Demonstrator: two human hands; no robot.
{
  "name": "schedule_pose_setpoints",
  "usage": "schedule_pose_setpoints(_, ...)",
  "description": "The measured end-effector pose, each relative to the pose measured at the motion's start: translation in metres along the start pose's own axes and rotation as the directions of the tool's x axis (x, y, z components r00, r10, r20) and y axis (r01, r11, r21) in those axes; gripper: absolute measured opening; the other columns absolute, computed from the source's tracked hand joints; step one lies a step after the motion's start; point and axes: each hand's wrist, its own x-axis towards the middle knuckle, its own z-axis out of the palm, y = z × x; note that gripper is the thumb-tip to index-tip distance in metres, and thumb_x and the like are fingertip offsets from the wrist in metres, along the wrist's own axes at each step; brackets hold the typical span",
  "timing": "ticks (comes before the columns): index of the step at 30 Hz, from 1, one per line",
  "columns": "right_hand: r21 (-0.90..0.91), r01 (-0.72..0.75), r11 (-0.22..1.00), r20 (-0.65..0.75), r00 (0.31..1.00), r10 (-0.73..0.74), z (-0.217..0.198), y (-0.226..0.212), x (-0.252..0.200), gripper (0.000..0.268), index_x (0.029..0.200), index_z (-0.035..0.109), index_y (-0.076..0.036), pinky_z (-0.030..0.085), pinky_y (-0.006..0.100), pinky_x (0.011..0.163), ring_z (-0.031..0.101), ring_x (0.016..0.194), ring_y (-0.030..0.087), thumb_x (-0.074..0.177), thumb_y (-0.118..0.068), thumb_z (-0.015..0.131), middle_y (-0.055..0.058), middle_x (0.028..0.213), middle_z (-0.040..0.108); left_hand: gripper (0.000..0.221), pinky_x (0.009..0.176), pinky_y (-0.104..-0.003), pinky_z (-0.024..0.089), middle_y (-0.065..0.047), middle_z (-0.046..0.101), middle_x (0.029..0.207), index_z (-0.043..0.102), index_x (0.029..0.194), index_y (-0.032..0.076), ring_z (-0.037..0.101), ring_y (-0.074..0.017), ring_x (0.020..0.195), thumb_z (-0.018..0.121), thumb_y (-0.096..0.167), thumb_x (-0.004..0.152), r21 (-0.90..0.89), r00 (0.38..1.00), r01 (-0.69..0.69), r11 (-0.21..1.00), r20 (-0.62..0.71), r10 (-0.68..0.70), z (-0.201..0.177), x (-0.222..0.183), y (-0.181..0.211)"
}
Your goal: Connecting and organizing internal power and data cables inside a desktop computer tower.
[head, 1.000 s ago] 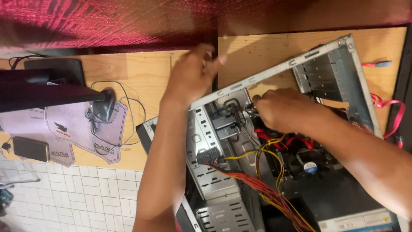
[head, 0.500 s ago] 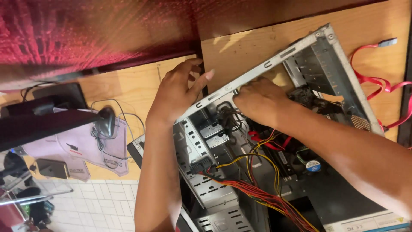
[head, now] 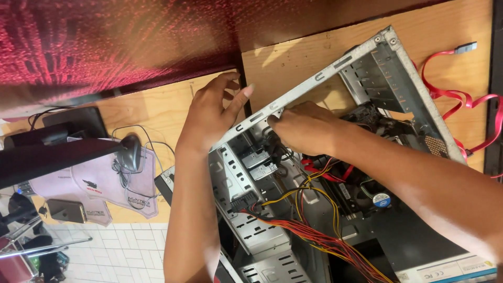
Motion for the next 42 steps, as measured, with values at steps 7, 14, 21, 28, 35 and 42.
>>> schedule_pose_setpoints(7, 0.285, -0.072, 0.956, 0.189, 0.982, 0.017, -0.040, -0.007, -0.011, 0.034, 0.120, 0.066, 0.003, 0.057, 0.060, 0.089, 0.072, 0.108, 0.045, 0.091, -0.013, 0.057, 0.027, 0.106, 0.076, 0.052, 0.079, -0.048, 0.061, -0.023, 0.071, 0.114, 0.058, 0.135, -0.002, 0.073, -0.0382, 0.103, 0.058, 0.041, 0.106, -0.019, 0.999, -0.012, 1.000, -0.034, 0.012, 0.000, -0.003, -0.004)
schedule_pose_setpoints(14, 0.481, -0.060, 0.875, 0.181, 0.983, -0.032, -0.053, -0.008, -0.013, 0.016, 0.096, 0.061, -0.005, 0.056, 0.053, 0.080, 0.075, 0.091, 0.042, 0.083, -0.014, 0.064, 0.020, 0.087, 0.080, 0.052, 0.079, -0.050, 0.061, -0.024, 0.072, 0.109, 0.060, 0.131, -0.003, 0.074, -0.0394, 0.098, 0.060, 0.041, 0.104, -0.038, 0.994, -0.071, 0.997, -0.083, 0.068, -0.001, -0.007, -0.003)
schedule_pose_setpoints(21, 0.516, 0.027, 0.856, 0.101, 0.991, -0.092, -0.039, 0.005, -0.013, 0.013, 0.096, 0.063, -0.012, 0.059, 0.046, 0.078, 0.078, 0.091, 0.035, 0.083, -0.013, 0.066, 0.016, 0.087, 0.082, 0.051, 0.079, -0.049, 0.061, -0.023, 0.073, 0.108, 0.061, 0.131, -0.003, 0.075, -0.0379, 0.097, 0.061, 0.040, 0.104, -0.012, 0.992, -0.086, 0.996, -0.093, 0.085, -0.002, -0.007, -0.003)
schedule_pose_setpoints(28, 0.548, -0.045, 0.835, 0.199, 0.977, -0.079, -0.058, -0.004, -0.014, 0.023, 0.106, 0.068, -0.015, 0.061, 0.036, 0.081, 0.079, 0.091, 0.024, 0.083, -0.012, 0.063, 0.003, 0.096, 0.087, 0.052, 0.079, -0.050, 0.061, -0.024, 0.072, 0.107, 0.061, 0.130, -0.003, 0.075, -0.0383, 0.097, 0.059, 0.042, 0.104, -0.021, 0.992, -0.081, 0.996, -0.097, 0.079, -0.004, -0.009, -0.001)
schedule_pose_setpoints(35, 0.536, -0.087, 0.840, 0.230, 0.972, -0.046, -0.061, -0.007, -0.014, 0.017, 0.097, 0.072, -0.017, 0.061, 0.039, 0.079, 0.079, 0.084, 0.025, 0.085, -0.014, 0.062, 0.005, 0.087, 0.087, 0.053, 0.079, -0.052, 0.060, -0.024, 0.072, 0.106, 0.061, 0.130, -0.003, 0.075, -0.0388, 0.096, 0.060, 0.043, 0.103, -0.027, 0.991, -0.088, 0.996, -0.101, 0.085, -0.004, -0.008, -0.003)
schedule_pose_setpoints(42, 0.550, -0.093, 0.830, 0.204, 0.979, -0.026, -0.043, 0.003, -0.014, 0.010, 0.092, 0.069, -0.016, 0.060, 0.037, 0.076, 0.076, 0.077, 0.023, 0.087, -0.011, 0.061, 0.007, 0.080, 0.085, 0.052, 0.080, -0.053, 0.060, -0.024, 0.072, 0.106, 0.061, 0.130, -0.002, 0.074, -0.0392, 0.097, 0.060, 0.043, 0.103, -0.032, 0.992, -0.083, 0.996, -0.103, 0.079, -0.004, -0.008, -0.003)
